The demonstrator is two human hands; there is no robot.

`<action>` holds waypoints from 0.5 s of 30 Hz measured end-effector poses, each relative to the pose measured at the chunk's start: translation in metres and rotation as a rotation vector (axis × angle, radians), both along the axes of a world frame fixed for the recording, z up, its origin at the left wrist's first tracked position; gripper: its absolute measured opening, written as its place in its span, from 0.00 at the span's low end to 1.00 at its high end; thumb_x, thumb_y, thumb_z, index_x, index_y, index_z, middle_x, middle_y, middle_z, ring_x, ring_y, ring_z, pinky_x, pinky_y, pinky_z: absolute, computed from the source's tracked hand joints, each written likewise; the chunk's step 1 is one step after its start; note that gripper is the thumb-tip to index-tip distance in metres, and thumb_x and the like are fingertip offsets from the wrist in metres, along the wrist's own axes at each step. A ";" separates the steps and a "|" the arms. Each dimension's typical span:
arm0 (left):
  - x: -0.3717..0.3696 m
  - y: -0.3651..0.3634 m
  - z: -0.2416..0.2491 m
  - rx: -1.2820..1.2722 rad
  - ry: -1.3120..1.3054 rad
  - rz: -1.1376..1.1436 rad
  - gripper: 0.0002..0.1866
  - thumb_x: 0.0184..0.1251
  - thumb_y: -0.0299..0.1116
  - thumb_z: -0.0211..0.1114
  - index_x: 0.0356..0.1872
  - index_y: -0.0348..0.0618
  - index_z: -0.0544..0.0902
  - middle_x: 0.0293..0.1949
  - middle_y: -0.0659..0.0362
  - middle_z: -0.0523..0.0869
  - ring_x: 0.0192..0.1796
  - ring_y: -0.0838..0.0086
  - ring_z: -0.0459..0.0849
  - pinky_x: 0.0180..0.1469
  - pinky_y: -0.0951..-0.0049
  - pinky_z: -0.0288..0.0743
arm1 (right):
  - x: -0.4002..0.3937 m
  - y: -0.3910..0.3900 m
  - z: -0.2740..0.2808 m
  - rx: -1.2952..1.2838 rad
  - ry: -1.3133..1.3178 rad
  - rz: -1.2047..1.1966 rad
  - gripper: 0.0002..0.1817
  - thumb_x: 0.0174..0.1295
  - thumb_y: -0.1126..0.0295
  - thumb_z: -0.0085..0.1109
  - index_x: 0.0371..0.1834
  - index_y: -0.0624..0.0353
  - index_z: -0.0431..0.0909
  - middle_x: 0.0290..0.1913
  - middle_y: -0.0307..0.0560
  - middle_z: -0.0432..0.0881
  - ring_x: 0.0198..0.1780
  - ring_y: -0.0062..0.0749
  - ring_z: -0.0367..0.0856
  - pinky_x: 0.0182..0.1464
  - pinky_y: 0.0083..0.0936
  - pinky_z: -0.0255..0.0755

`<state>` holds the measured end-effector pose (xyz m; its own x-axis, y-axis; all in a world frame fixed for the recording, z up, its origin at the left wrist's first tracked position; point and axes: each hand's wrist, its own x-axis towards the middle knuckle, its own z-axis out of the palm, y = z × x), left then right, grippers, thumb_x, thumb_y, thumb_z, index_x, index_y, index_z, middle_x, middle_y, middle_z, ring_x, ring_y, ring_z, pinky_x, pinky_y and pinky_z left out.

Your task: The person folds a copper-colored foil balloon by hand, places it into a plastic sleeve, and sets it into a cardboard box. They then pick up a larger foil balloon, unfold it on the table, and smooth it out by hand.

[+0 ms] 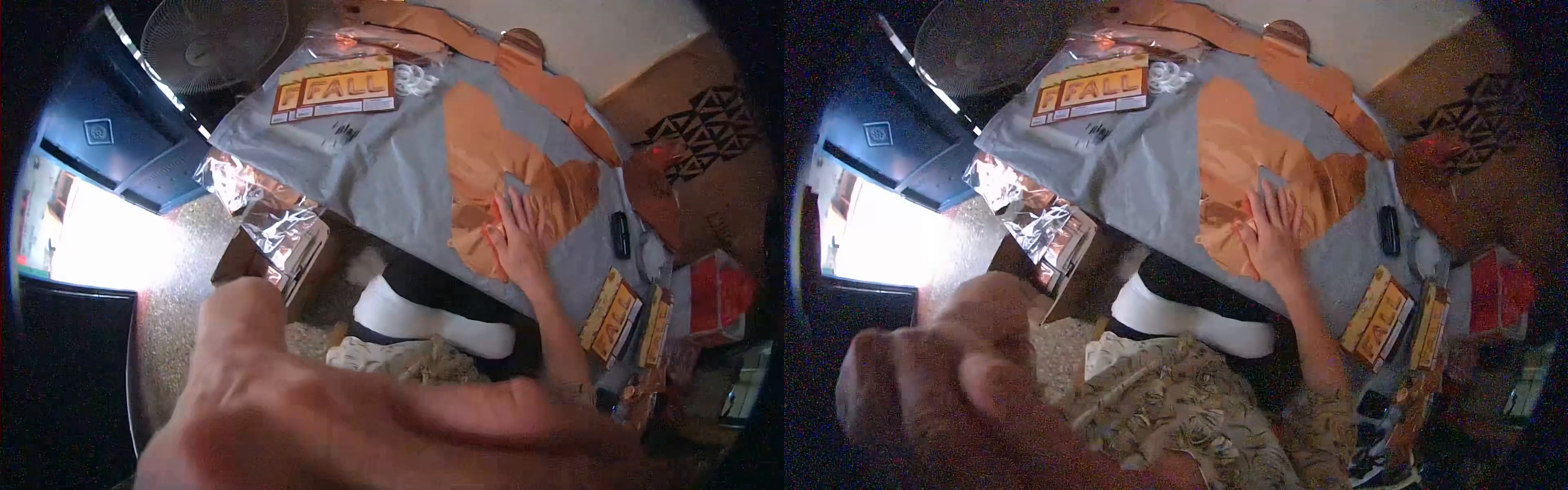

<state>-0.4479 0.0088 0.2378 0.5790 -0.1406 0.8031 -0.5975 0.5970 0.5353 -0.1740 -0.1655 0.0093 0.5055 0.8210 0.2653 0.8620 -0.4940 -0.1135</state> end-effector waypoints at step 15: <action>-0.049 0.032 0.032 0.132 -0.474 -0.077 0.22 0.84 0.38 0.51 0.61 0.28 0.82 0.59 0.43 0.85 0.63 0.58 0.83 0.68 0.59 0.74 | -0.008 -0.006 0.004 0.018 0.053 0.033 0.35 0.73 0.52 0.55 0.80 0.52 0.63 0.83 0.55 0.57 0.82 0.60 0.52 0.81 0.64 0.38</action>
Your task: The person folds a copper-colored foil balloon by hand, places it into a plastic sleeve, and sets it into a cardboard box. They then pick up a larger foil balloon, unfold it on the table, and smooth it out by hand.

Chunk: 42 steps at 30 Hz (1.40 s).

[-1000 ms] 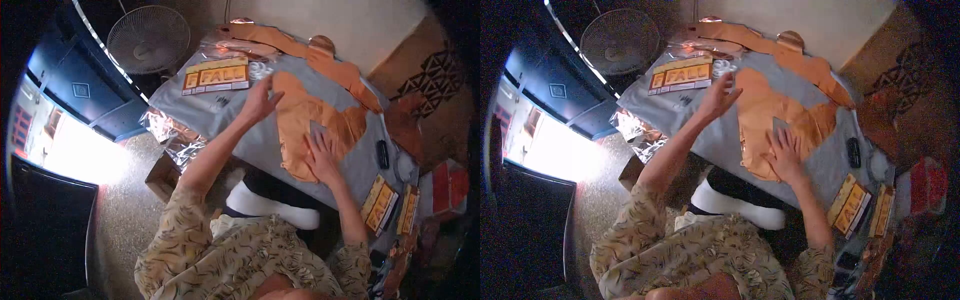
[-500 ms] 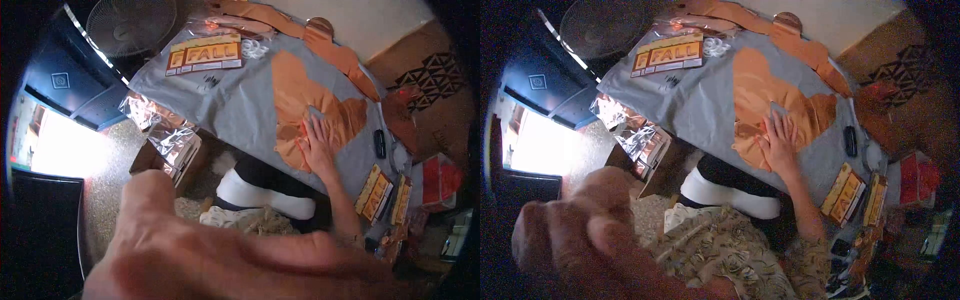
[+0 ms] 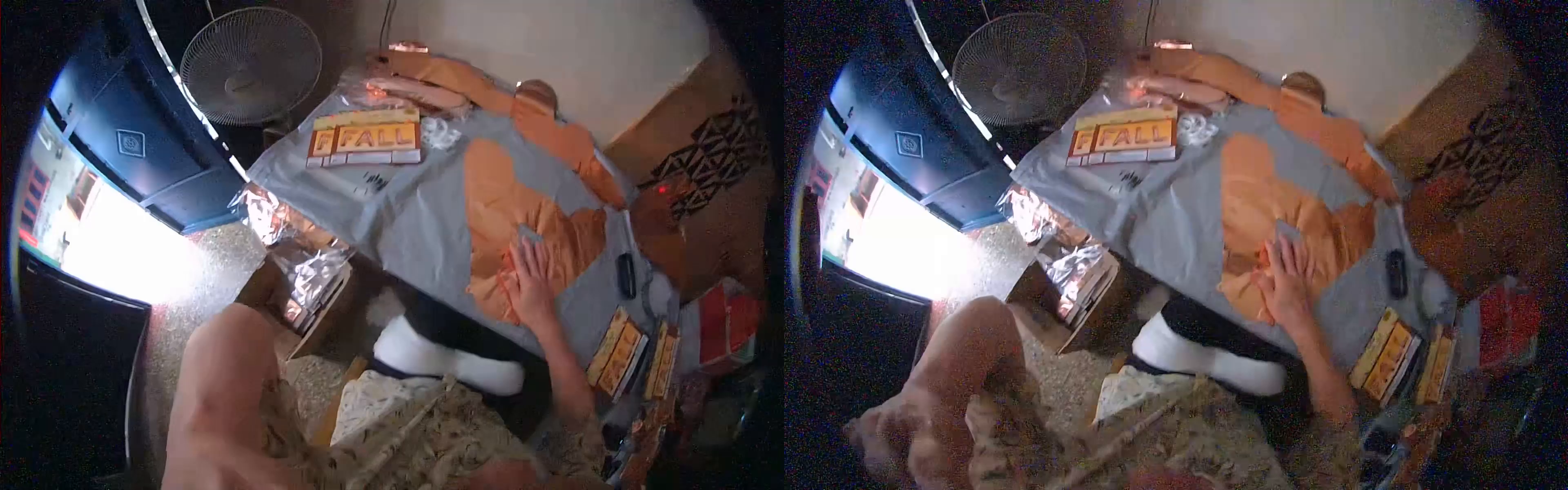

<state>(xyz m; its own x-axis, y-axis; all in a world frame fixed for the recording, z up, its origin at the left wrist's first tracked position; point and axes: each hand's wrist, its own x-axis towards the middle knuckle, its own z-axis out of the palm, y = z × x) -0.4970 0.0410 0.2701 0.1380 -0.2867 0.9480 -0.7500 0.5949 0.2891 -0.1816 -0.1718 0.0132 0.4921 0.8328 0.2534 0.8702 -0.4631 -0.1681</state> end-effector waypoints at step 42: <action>0.224 -0.001 -0.196 0.946 0.706 1.145 0.20 0.71 0.39 0.66 0.62 0.48 0.83 0.71 0.51 0.76 0.68 0.60 0.80 0.64 0.52 0.73 | 0.033 -0.005 0.015 -0.054 0.095 -0.217 0.34 0.77 0.51 0.50 0.83 0.49 0.58 0.83 0.56 0.56 0.85 0.55 0.47 0.80 0.66 0.36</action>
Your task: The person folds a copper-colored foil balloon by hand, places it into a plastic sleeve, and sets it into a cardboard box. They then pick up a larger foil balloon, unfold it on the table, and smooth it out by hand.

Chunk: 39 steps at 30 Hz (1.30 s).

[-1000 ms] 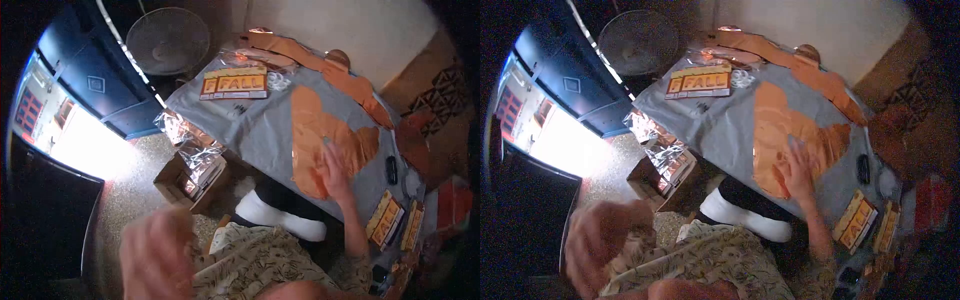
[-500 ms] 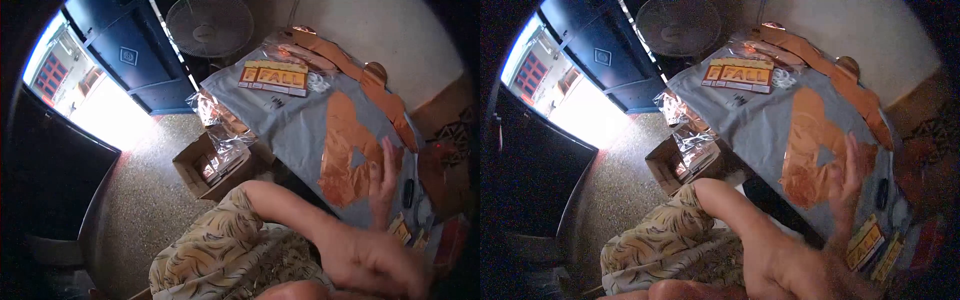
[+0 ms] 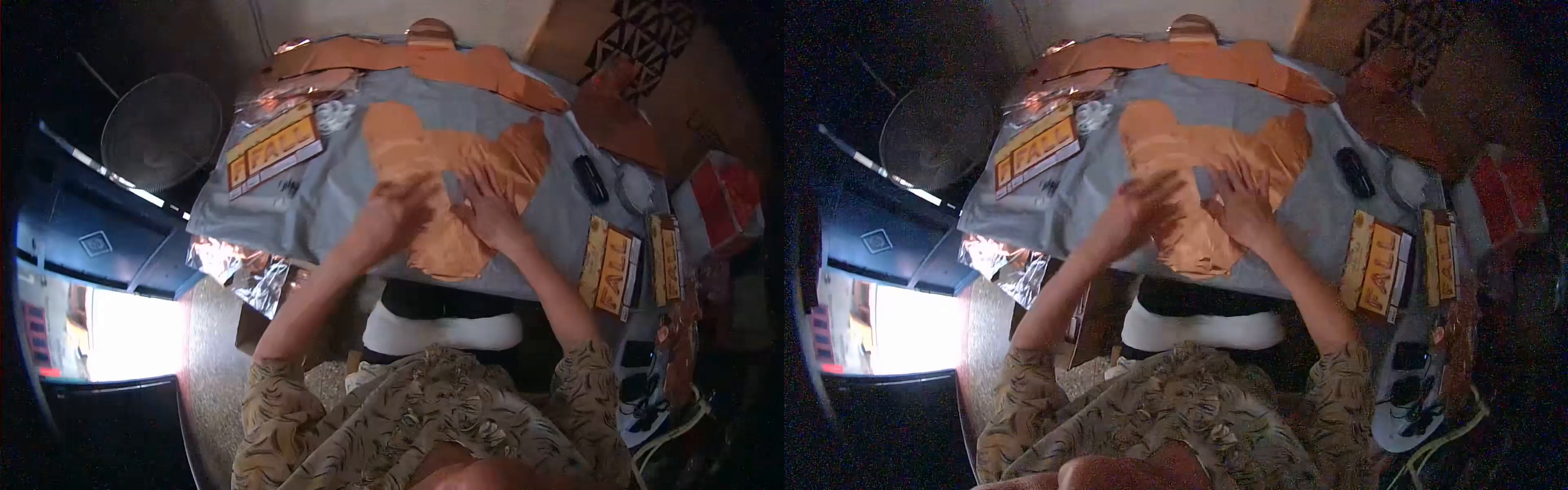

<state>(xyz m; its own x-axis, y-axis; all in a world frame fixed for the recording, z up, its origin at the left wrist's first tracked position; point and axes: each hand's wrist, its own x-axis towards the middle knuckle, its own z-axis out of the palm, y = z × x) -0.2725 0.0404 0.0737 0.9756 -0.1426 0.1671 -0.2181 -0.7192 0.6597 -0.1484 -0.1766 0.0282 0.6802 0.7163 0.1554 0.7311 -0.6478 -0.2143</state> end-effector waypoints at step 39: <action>0.255 0.274 0.033 0.337 -0.231 0.620 0.14 0.58 0.46 0.75 0.41 0.53 0.93 0.41 0.52 0.92 0.42 0.55 0.91 0.49 0.56 0.83 | 0.264 0.201 -0.011 -0.011 -0.093 -0.084 0.36 0.73 0.51 0.53 0.79 0.56 0.62 0.79 0.58 0.65 0.78 0.58 0.63 0.75 0.58 0.58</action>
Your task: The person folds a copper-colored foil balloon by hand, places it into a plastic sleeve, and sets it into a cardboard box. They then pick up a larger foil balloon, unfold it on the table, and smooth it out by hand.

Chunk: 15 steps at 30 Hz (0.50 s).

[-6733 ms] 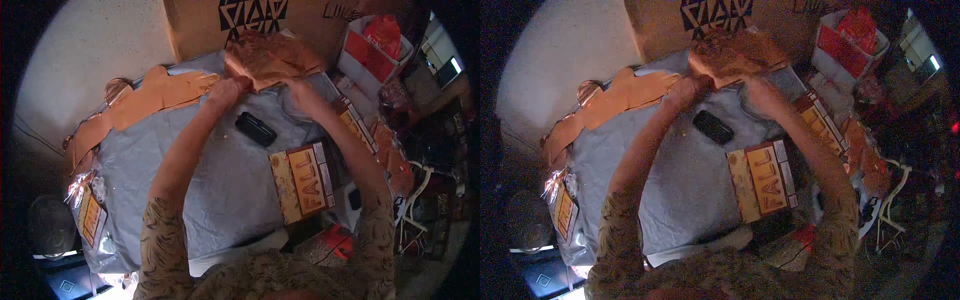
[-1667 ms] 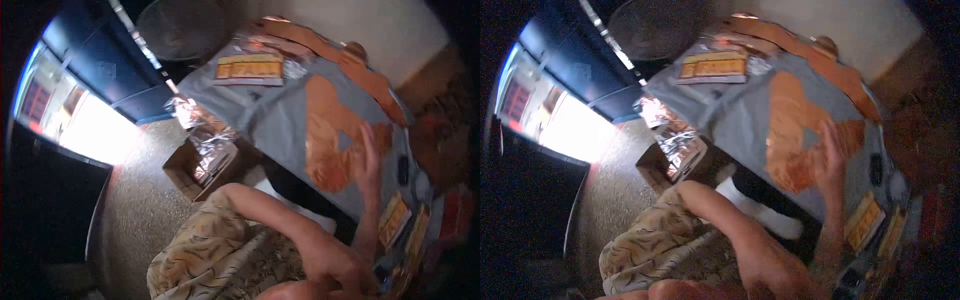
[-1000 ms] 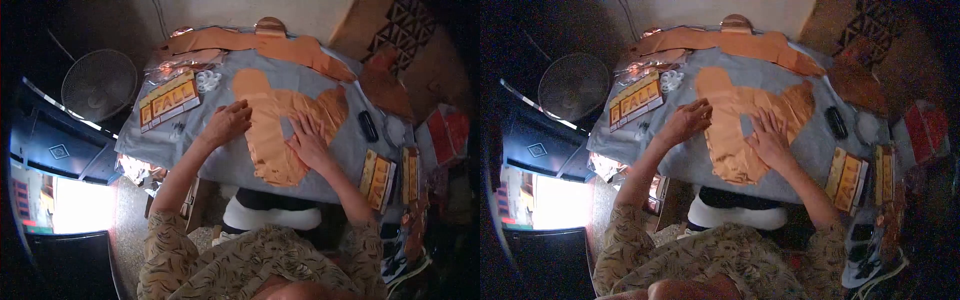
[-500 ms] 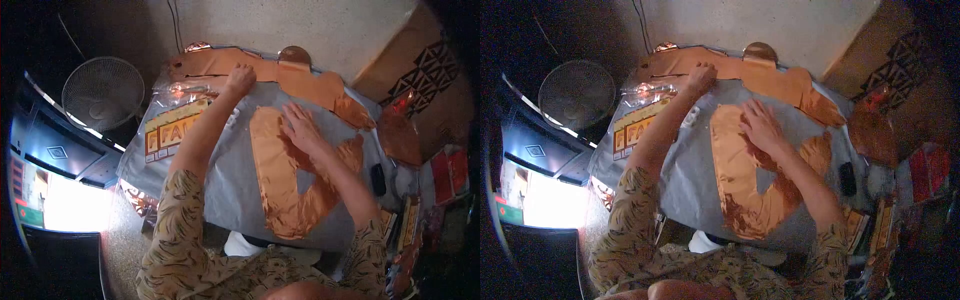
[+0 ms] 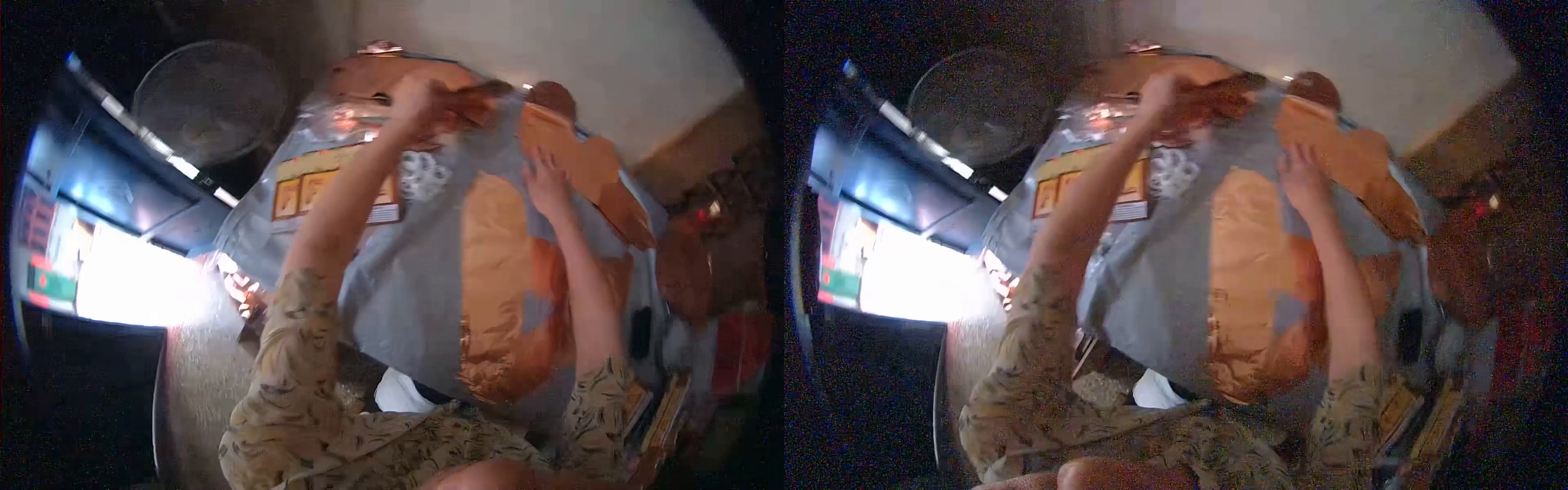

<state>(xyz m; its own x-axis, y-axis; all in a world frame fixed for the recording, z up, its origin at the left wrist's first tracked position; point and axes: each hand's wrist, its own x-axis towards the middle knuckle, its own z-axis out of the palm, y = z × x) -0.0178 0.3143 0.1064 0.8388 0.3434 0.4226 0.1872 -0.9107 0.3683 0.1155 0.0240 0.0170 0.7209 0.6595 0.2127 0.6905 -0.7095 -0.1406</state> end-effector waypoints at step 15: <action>-0.006 -0.006 -0.003 -0.074 -0.226 -0.210 0.22 0.54 0.56 0.77 0.34 0.46 0.91 0.31 0.50 0.89 0.34 0.57 0.89 0.38 0.58 0.81 | -0.029 0.084 0.071 0.447 0.096 0.389 0.37 0.65 0.72 0.65 0.78 0.62 0.62 0.75 0.63 0.70 0.76 0.57 0.67 0.76 0.42 0.64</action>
